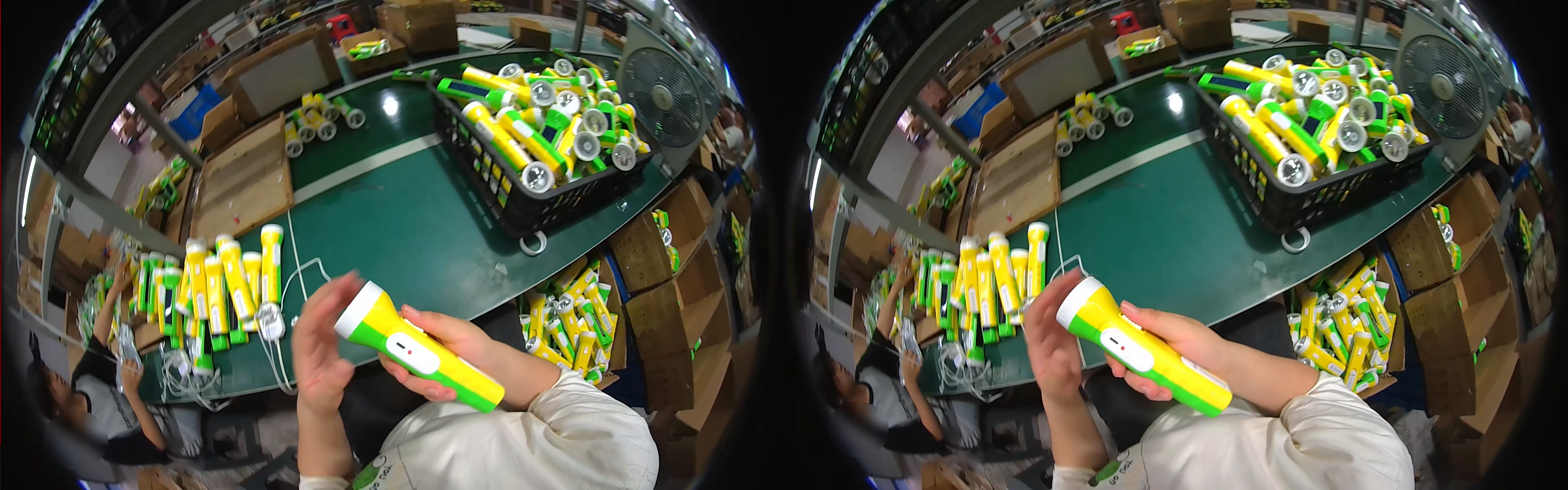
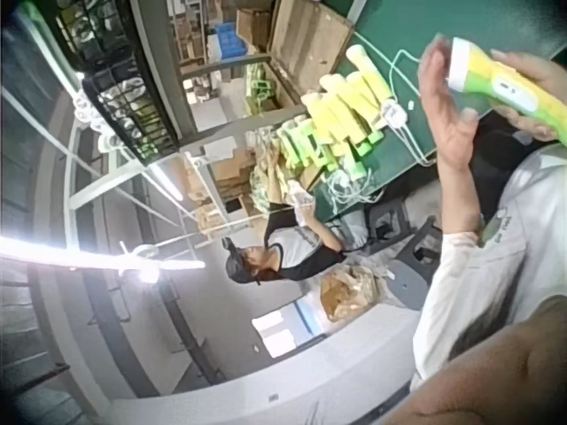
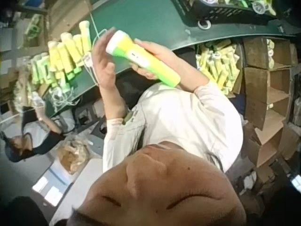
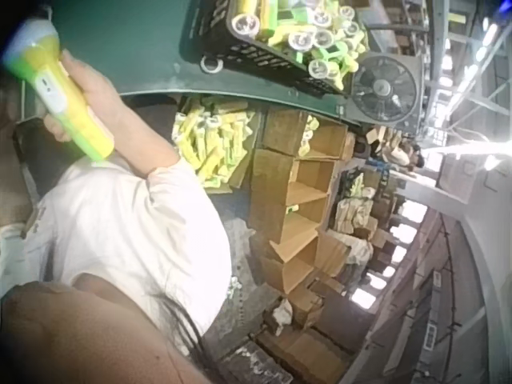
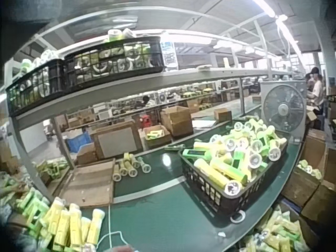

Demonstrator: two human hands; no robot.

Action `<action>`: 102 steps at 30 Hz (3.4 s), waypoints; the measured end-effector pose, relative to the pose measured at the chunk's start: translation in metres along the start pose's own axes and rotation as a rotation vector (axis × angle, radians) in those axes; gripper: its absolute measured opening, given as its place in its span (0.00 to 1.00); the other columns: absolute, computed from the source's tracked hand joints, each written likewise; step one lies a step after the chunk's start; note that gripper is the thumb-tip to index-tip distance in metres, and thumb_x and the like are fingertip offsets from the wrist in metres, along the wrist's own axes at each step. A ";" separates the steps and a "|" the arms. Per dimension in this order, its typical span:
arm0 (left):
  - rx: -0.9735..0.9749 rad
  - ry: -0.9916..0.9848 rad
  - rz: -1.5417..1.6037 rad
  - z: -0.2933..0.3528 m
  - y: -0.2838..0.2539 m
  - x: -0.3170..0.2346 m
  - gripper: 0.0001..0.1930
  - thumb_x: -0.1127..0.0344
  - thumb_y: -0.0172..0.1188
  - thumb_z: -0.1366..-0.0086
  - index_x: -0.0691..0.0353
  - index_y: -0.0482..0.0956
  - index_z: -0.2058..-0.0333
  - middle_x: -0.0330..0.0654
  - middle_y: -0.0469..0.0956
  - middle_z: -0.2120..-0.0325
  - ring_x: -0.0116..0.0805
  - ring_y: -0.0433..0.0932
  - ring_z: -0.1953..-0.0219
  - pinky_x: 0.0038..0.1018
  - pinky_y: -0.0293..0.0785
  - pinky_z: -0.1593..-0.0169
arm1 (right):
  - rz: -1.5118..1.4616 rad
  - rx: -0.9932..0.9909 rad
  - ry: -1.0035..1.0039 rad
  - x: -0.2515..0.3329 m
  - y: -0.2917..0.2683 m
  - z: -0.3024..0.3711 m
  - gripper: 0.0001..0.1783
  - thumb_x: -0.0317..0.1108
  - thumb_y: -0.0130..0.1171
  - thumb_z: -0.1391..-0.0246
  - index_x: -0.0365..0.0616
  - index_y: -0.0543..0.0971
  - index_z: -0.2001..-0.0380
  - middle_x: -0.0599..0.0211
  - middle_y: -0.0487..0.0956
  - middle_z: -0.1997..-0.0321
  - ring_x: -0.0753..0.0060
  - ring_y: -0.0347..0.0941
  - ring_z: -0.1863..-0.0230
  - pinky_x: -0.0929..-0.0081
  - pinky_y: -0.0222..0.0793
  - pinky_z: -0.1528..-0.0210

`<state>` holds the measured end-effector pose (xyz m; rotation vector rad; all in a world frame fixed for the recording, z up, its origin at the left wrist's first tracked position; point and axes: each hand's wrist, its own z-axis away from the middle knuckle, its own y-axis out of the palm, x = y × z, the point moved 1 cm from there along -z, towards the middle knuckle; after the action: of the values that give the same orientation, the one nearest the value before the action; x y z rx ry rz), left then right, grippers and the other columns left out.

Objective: Assembling solar-powered flashlights by attaching charging cords and testing the light functionality.

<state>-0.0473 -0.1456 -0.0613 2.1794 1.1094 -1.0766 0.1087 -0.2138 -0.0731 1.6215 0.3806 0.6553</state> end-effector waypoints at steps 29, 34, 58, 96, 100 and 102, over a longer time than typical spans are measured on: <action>-0.230 -0.125 0.027 0.075 -0.029 0.041 0.22 0.52 0.57 0.41 0.63 0.64 0.58 0.49 0.65 0.61 0.38 0.71 0.61 0.30 0.71 0.60 | 0.950 -0.644 -0.382 0.033 -0.083 0.011 0.21 0.44 0.49 0.39 0.39 0.67 0.50 0.59 0.75 0.64 0.71 0.76 0.69 0.76 0.73 0.68; -0.386 -0.432 0.514 0.117 -0.019 0.076 0.26 0.53 0.65 0.46 0.58 0.63 0.56 0.48 0.66 0.55 0.39 0.72 0.58 0.30 0.74 0.63 | 1.455 -0.975 -0.660 0.065 -0.115 0.020 0.16 0.33 0.55 0.44 0.39 0.69 0.53 0.61 0.74 0.65 0.71 0.75 0.70 0.73 0.70 0.68; -0.242 -1.033 1.075 0.168 0.055 0.047 0.46 0.57 0.72 0.54 0.67 0.54 0.41 0.46 0.73 0.61 0.33 0.73 0.59 0.26 0.71 0.53 | 2.672 -0.844 -0.167 0.195 -0.195 -0.225 0.29 0.48 0.42 0.39 0.43 0.62 0.40 0.60 0.60 0.34 0.53 0.50 0.32 0.52 0.43 0.33; -0.250 -0.866 0.766 0.185 0.055 0.086 0.34 0.61 0.59 0.40 0.64 0.53 0.40 0.44 0.70 0.61 0.36 0.71 0.66 0.30 0.70 0.62 | 2.152 -0.262 -0.549 0.024 -0.074 0.032 0.05 0.28 0.59 0.54 0.40 0.74 0.72 0.60 0.72 0.73 0.56 0.71 0.64 0.62 0.66 0.64; -0.278 -0.897 0.853 0.192 0.051 0.095 0.33 0.58 0.57 0.39 0.64 0.53 0.41 0.44 0.71 0.61 0.36 0.71 0.66 0.31 0.70 0.63 | 2.187 -0.305 -0.566 0.021 -0.073 0.041 0.05 0.26 0.59 0.54 0.41 0.74 0.72 0.62 0.71 0.73 0.58 0.71 0.64 0.64 0.67 0.64; -0.281 -0.891 0.821 0.193 0.050 0.096 0.32 0.55 0.55 0.37 0.63 0.54 0.41 0.44 0.71 0.62 0.36 0.72 0.67 0.30 0.70 0.64 | 2.179 -0.293 -0.591 0.022 -0.074 0.043 0.05 0.26 0.59 0.54 0.41 0.74 0.72 0.63 0.72 0.73 0.58 0.70 0.64 0.64 0.67 0.64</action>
<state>-0.0547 -0.2627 -0.2493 1.3970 -0.0515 -1.1697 0.1607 -0.2226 -0.1432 1.2583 -2.1012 1.4952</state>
